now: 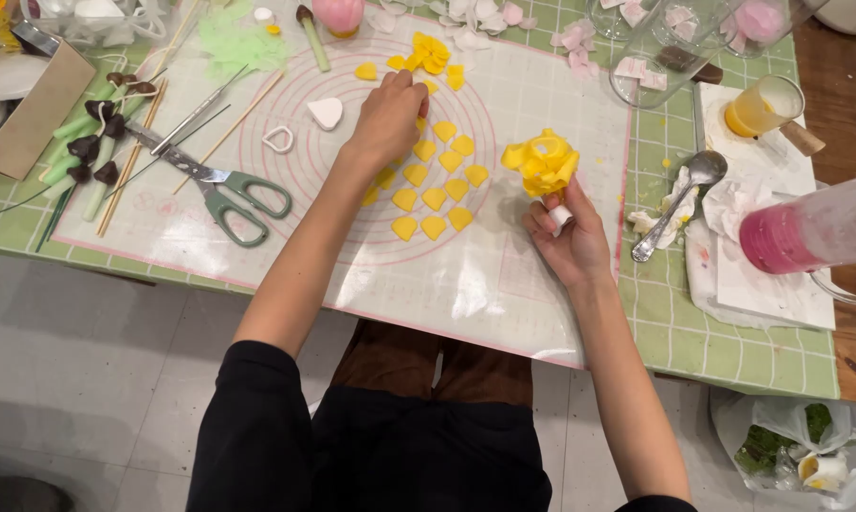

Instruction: Assembling small wax petals and components to create decorative flowers for candles.

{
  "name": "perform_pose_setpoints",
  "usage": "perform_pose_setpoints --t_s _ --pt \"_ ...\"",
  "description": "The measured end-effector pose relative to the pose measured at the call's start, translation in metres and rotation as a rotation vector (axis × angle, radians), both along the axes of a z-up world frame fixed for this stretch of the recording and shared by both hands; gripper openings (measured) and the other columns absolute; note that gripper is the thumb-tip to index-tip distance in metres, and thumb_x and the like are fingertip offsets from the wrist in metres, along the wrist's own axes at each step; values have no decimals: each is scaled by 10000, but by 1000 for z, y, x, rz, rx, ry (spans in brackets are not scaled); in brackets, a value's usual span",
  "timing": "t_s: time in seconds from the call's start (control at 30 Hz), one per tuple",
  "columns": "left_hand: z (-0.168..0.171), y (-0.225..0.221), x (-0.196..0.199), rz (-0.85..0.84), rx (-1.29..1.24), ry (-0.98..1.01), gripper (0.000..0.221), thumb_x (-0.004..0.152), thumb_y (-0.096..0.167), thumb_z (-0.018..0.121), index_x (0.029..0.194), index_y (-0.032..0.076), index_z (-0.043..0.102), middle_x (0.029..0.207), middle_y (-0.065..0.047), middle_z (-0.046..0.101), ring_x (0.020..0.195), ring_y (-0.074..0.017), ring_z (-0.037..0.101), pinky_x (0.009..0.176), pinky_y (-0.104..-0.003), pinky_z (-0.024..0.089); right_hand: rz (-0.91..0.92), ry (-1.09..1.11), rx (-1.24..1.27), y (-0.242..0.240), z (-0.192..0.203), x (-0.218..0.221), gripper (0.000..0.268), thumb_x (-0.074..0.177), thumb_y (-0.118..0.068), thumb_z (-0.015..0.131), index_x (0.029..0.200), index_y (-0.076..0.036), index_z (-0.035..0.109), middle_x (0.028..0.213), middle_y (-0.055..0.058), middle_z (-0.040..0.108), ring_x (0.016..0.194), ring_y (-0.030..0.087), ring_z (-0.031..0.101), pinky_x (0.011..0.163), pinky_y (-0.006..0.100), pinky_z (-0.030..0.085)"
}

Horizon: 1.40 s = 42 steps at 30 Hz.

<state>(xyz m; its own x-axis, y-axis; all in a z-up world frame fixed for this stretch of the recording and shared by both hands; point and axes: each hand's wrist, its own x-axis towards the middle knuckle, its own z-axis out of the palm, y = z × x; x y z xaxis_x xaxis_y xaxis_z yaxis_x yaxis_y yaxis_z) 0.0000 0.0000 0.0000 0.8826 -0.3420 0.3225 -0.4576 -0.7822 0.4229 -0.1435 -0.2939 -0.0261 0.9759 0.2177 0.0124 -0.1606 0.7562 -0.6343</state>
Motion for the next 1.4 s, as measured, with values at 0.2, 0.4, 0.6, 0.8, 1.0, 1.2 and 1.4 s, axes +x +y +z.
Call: perform_pose_setpoints --t_s 0.2,0.4,0.6,0.8,1.0,1.2,1.4 --pt "-30 -8 22 -13 119 -150 281 719 -110 647 971 10 617 1093 -186 597 1081 -375 562 832 -474 490 -11 5 -13 2 3 -2 173 1103 -280 566 1099 -113 612 862 1 588 695 132 450 718 291 377" --pt "-3 5 4 -48 -40 0 340 739 -140 608 1045 7 583 1093 -159 609 1096 -370 563 878 -466 489 -7 -1 -9 3 5 -2 176 1101 -285 566 1113 -115 612 863 3 587 691 131 452 716 292 379" --pt "-3 2 -1 -28 5 -11 255 746 -125 632 951 26 615 1095 -161 602 1095 -353 565 894 -441 499 6 -3 8 3 6 -3 161 1102 -273 566 1129 -121 610 867 1 583 698 131 453 720 290 377" --pt "-16 1 13 -27 26 -67 310 734 -122 636 1017 -1 604 1113 -178 598 1096 -372 554 883 -460 490 10 -24 8 3 4 -2 167 1110 -271 556 1124 -113 607 868 5 587 692 133 459 709 290 378" --pt "-17 18 18 -145 -86 -4 273 773 -113 623 997 32 681 1037 -154 643 1052 -344 592 891 -448 498 21 -32 12 6 8 -3 174 1109 -268 557 1155 -108 604 863 8 589 682 127 465 687 277 371" --pt "7 14 4 -130 -64 41 81 803 2 750 851 29 691 970 -123 663 1036 -317 611 853 -445 501 -24 -15 -60 4 5 -3 217 1107 -290 567 1183 -92 611 898 39 637 682 129 482 700 281 394" --pt "8 23 17 -114 -187 146 65 901 34 722 939 38 669 995 -123 696 966 -264 643 837 -383 520 -46 -35 -148 7 13 -6 275 1085 -303 584 1252 -85 616 981 73 690 695 128 509 691 265 426"
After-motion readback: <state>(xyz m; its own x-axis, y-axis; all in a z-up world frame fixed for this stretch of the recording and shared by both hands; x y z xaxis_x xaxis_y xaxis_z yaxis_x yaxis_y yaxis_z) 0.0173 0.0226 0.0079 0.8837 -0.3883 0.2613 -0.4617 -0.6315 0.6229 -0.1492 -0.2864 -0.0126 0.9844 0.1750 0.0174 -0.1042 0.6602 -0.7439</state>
